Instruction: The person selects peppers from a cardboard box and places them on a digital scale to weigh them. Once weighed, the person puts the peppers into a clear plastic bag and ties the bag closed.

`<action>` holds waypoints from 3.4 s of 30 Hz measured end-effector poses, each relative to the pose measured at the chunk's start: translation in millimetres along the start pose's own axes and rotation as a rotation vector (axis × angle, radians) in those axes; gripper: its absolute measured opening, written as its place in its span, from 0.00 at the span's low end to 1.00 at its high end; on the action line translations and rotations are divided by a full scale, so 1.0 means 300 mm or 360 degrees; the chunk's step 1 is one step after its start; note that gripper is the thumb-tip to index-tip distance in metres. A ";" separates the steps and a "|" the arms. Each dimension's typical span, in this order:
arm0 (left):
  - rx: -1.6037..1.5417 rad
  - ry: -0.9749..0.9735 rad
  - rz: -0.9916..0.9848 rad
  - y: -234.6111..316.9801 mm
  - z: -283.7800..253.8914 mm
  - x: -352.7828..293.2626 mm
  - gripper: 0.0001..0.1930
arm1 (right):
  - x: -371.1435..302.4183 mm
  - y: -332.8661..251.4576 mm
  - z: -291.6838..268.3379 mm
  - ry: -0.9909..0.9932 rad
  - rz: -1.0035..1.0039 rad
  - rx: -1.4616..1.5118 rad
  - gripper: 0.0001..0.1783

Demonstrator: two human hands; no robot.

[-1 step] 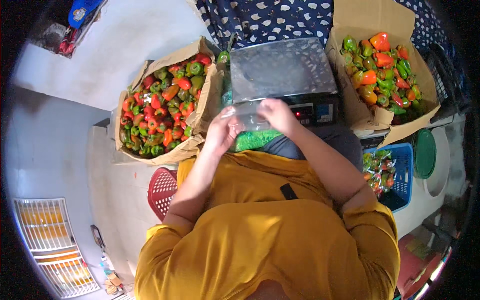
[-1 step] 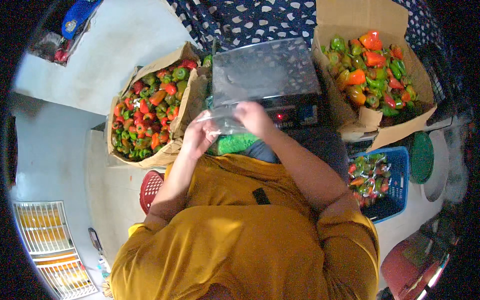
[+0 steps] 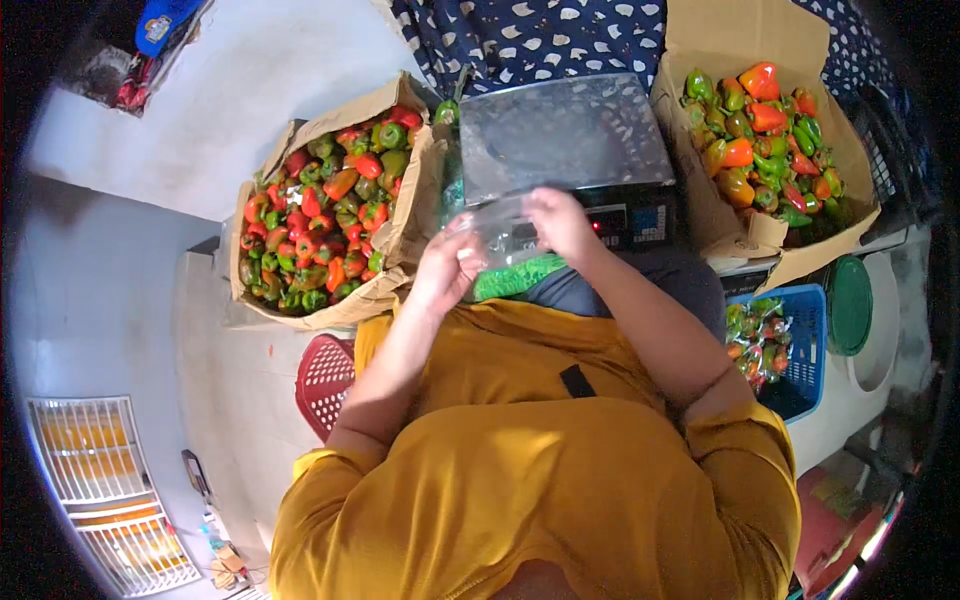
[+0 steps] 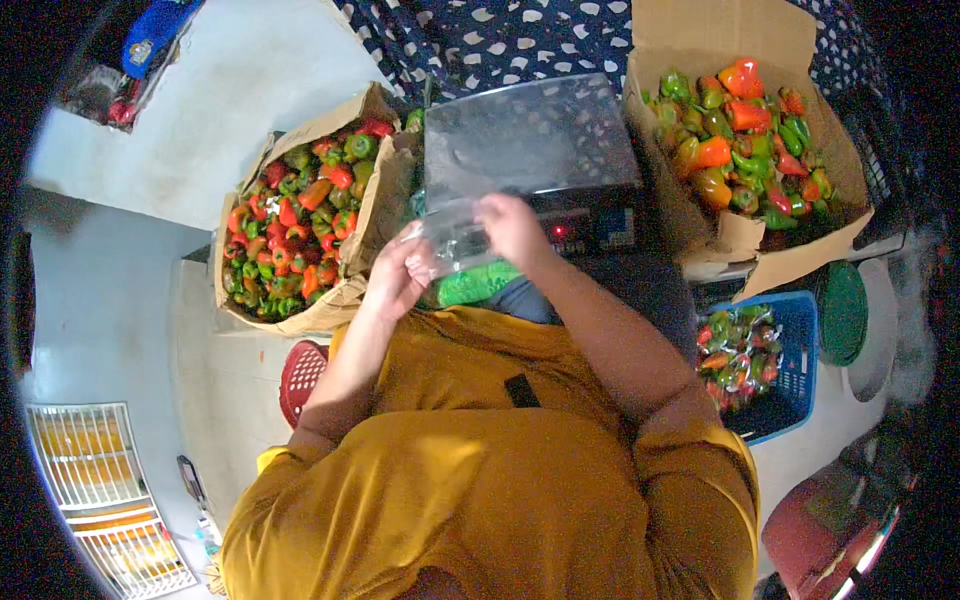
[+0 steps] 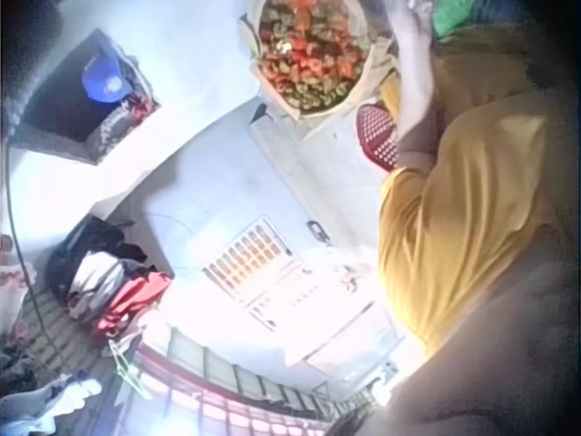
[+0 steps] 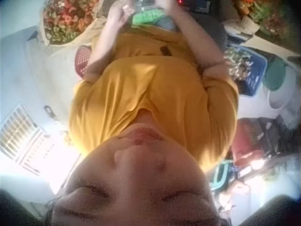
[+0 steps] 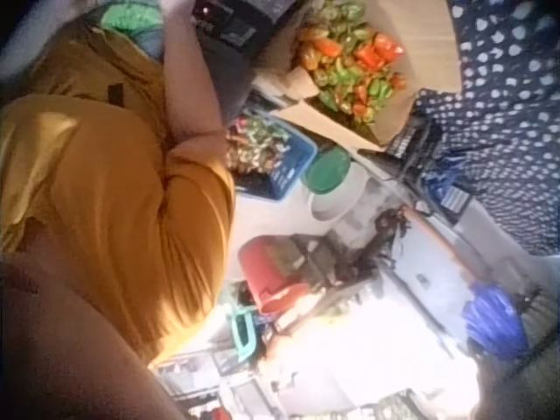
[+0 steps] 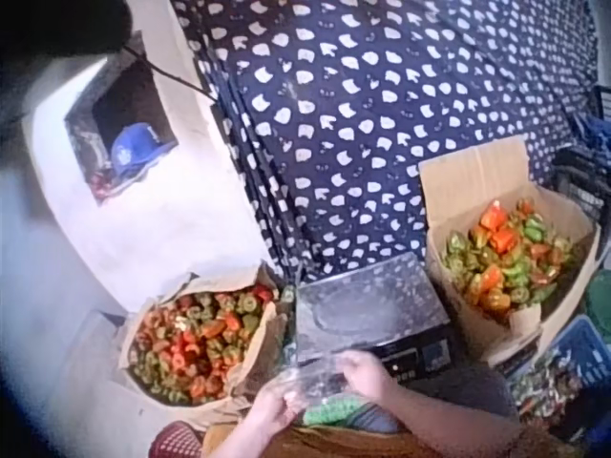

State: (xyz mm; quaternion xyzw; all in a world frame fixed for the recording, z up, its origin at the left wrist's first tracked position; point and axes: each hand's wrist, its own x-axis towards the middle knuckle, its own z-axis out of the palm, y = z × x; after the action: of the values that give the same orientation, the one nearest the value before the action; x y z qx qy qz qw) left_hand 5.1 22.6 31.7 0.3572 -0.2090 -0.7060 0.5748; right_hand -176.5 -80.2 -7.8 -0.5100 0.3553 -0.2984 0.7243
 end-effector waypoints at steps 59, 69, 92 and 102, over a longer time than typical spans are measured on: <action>0.2990 0.2010 0.0065 0.676 -0.805 0.061 0.34 | -0.048 0.164 0.068 -0.0940 0.0483 -0.1428 0.19; 0.1729 0.1407 0.1578 0.570 -0.312 0.072 0.16 | -0.043 0.194 0.077 -0.1101 0.0514 -0.1280 0.21; 0.3090 -0.1169 0.1319 -0.286 0.178 0.416 0.19 | -0.031 0.219 0.076 -0.1279 0.0027 -0.1760 0.30; 0.3369 -0.1245 0.1423 -0.208 0.355 0.450 0.20 | -0.013 0.366 0.055 -0.1196 -0.0382 -0.1637 0.25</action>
State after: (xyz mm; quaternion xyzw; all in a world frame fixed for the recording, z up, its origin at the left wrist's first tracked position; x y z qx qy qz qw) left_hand -126.9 -103.6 22.0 0.3092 -0.9466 0.0145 0.0898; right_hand -157.4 -35.3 -107.5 -0.8978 0.1156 0.0297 0.4240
